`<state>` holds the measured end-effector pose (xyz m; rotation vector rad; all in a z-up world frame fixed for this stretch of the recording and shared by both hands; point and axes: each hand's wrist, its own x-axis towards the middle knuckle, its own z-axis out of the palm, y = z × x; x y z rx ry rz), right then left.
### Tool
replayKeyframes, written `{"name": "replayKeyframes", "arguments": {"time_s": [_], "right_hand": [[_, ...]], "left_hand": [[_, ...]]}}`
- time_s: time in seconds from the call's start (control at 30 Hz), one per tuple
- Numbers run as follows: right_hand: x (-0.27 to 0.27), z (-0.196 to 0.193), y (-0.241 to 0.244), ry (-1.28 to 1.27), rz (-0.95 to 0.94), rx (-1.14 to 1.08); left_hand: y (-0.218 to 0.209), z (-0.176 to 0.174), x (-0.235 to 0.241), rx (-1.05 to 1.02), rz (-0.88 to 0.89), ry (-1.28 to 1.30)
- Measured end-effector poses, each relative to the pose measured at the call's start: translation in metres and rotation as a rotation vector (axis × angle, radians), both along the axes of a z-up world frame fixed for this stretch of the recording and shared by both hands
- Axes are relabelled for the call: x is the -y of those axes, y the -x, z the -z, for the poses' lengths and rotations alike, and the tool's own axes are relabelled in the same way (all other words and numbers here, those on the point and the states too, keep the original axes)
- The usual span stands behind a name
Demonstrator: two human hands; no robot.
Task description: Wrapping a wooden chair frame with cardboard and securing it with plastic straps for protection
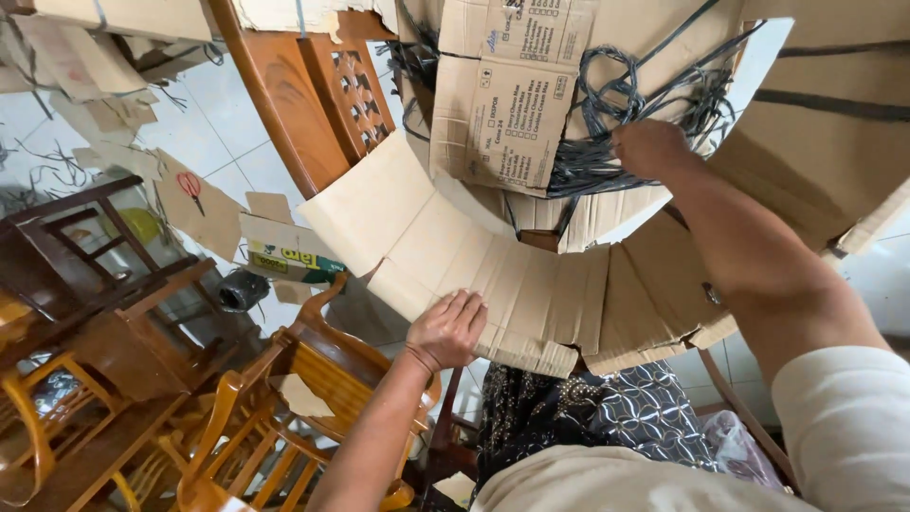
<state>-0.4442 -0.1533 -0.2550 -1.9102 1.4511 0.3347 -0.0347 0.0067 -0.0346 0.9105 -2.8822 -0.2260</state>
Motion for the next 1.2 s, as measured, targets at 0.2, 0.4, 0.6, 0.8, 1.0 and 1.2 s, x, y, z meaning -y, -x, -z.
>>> {"name": "replayKeyframes", "arguments": {"time_s": [0.2, 0.4, 0.6, 0.8, 1.0, 1.2], "right_hand": [[0.092, -0.194, -0.04, -0.179, -0.017, -0.233], [0.049, -0.33, -0.044, 0.126, 0.527, 0.452], [-0.097, -0.437, -0.106, 0.32, 0.672, 0.433], [-0.233, -0.378, -0.203, -0.132, 0.854, -0.192], [-0.317, -0.308, -0.262, 0.04, 1.116, 0.015], [-0.338, -0.305, -0.25, 0.003, 1.151, 0.147]], "left_hand": [[-0.004, -0.013, 0.012, 0.116, 0.121, -0.179], [-0.007, -0.009, 0.006, -0.048, 0.082, -0.094], [-0.009, -0.035, 0.014, -0.169, 0.1, 0.007], [-0.013, 0.0, 0.002, 0.071, 0.136, -0.121], [-0.014, -0.027, 0.015, 0.189, 0.173, -0.665], [0.001, -0.057, 0.028, 0.329, 0.158, -0.906]]}}
